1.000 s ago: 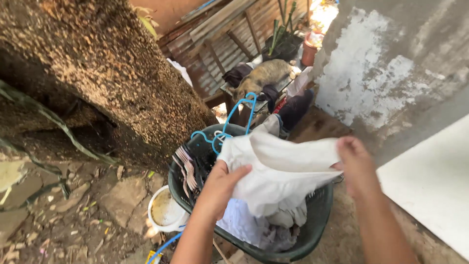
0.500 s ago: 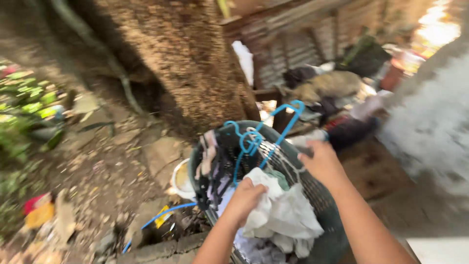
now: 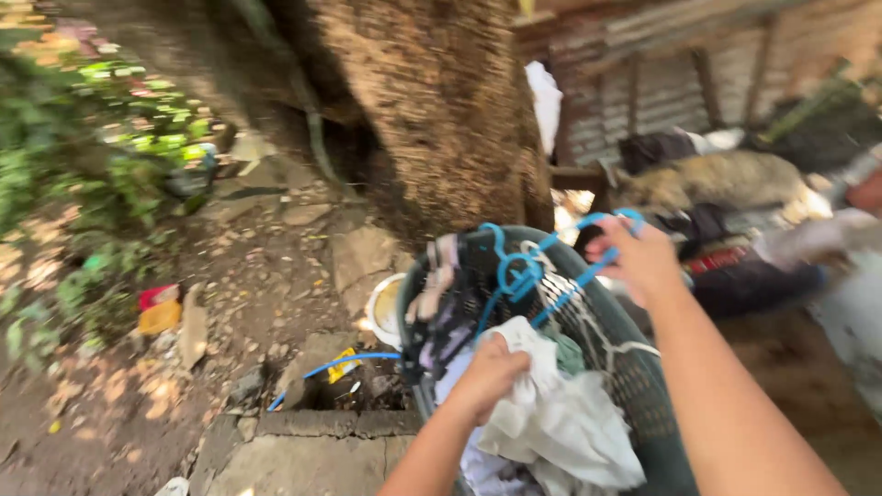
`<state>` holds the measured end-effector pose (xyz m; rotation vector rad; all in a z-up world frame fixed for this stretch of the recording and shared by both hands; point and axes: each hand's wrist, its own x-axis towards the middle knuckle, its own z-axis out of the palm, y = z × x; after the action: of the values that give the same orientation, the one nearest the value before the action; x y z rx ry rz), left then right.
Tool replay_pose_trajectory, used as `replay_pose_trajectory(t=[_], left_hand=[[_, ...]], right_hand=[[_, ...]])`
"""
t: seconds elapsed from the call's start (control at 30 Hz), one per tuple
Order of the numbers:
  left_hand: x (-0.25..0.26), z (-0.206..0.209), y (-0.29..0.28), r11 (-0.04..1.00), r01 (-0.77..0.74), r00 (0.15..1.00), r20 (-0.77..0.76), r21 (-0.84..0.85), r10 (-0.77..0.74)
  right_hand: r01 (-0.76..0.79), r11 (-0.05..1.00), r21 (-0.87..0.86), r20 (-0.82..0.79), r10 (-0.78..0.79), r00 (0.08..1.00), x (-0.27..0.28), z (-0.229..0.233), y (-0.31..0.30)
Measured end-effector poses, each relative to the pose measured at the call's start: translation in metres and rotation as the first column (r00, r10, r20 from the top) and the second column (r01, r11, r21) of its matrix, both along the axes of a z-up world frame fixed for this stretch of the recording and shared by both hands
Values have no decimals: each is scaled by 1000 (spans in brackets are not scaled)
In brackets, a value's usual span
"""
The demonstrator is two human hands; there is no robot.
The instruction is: Hanging various clothes from a laundry basket onto a hanging rod using hangers.
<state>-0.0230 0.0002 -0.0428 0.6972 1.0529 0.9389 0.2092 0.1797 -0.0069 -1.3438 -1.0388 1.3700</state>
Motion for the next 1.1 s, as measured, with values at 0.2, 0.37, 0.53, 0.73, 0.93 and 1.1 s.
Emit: replay_pose_trajectory(t=[0.2,0.37,0.53,0.73,0.93,1.1], left_hand=[[17,-5,15,993,116,987,107,-2,-115],[24,-5,22,972,218,966,160,-85,-203],[19,-61,33,949,316,949,16,12,-316],[10,-90,16,973,230,972,49,-5,-229],[10,-95,1,981,182,956,223,66,-192],[23,-66,2,982,147,955,240,114,-171]], right_hand=[[23,999,29,-166,-18,986,-41,30,-19],[69,989,132,-163,-47,985,-77,36,-24],[137,974,181,-97,-121,988,-99,64,-40],[-355,884,306,112,336,935,-58,43,-85],[332,939,87,853,-243,463,-32,-119,-138],[405,708,579,650,-700,295,-57,-108,-161]])
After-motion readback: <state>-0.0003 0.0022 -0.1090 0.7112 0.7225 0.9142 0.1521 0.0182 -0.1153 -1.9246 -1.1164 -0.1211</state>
